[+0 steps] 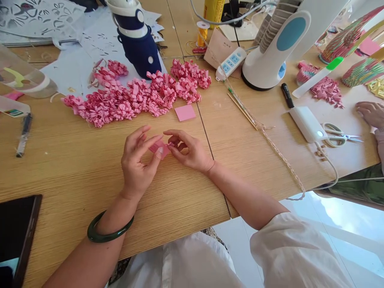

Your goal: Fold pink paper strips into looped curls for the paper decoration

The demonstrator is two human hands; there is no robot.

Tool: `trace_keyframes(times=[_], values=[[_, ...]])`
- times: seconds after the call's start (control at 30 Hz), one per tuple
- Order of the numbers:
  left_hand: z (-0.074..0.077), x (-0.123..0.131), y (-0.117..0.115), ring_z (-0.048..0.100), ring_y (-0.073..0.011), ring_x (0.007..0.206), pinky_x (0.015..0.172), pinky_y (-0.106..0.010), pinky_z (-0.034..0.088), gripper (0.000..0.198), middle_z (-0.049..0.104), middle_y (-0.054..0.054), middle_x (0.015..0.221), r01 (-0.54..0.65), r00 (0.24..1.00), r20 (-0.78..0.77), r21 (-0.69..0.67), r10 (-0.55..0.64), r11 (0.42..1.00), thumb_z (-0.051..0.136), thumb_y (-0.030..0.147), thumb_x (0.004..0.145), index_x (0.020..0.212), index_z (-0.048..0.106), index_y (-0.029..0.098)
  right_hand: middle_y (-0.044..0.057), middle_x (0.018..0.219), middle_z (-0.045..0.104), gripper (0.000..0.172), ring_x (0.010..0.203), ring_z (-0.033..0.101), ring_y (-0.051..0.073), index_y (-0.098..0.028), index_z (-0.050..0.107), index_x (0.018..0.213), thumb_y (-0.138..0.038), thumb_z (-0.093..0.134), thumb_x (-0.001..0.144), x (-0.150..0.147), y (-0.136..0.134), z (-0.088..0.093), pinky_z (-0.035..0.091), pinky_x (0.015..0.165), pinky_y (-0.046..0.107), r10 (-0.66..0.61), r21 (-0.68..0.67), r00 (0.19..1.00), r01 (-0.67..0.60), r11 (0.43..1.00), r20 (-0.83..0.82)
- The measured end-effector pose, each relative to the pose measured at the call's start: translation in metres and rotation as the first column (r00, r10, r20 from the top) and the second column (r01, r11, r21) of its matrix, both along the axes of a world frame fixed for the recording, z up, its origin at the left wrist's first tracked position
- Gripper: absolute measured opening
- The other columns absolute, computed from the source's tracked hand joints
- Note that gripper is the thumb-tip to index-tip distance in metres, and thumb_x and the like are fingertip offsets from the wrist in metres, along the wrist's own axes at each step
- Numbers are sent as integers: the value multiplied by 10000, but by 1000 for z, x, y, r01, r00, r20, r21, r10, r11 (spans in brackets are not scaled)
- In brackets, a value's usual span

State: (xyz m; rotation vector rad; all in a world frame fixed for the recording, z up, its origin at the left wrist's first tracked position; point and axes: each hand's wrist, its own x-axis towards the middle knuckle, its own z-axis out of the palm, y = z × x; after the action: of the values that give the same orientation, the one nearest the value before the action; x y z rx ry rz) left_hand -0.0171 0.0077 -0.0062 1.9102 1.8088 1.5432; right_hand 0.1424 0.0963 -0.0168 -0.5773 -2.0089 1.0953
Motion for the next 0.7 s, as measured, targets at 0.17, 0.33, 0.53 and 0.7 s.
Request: trace_keyframes(times=[0.17, 0.33, 0.53, 0.7], values=[[-1, 0, 1, 514, -279, 1393, 1167, -501, 441, 181, 597, -74, 1406, -45, 998, -45, 2, 45, 999, 620, 359, 966, 1051, 752, 269, 27, 974, 682, 326, 862, 676, 96, -175, 564, 1292, -208, 559, 967, -1, -1, 2, 593, 737, 198, 2, 50, 1000, -2, 999, 0], [-4, -1, 2, 529, -277, 1379, 1188, -504, 426, 142, 661, -47, 1331, -40, 996, -84, 3, 40, 999, 677, 368, 936, 1007, 759, 275, 28, 987, 696, 326, 851, 677, 97, -175, 555, 1295, -220, 552, 972, -1, -1, 3, 585, 738, 204, 7, 59, 1000, -8, 998, 12], [-7, 0, 3, 573, -253, 1331, 1161, -462, 459, 137, 690, -62, 1281, -41, 995, -89, 27, 43, 999, 680, 299, 946, 1040, 766, 249, 33, 997, 703, 334, 854, 677, 93, -164, 559, 1302, -198, 552, 971, -2, 0, 0, 580, 727, 197, 18, 86, 1000, -17, 996, -9], [-6, 1, 3, 600, -245, 1300, 1129, -446, 489, 120, 711, -61, 1244, -59, 996, -69, 11, 60, 998, 685, 295, 943, 1010, 772, 247, 41, 1005, 703, 337, 871, 673, 96, -168, 562, 1302, -188, 555, 966, -3, 0, -4, 577, 731, 200, 19, 95, 999, -16, 995, -30]])
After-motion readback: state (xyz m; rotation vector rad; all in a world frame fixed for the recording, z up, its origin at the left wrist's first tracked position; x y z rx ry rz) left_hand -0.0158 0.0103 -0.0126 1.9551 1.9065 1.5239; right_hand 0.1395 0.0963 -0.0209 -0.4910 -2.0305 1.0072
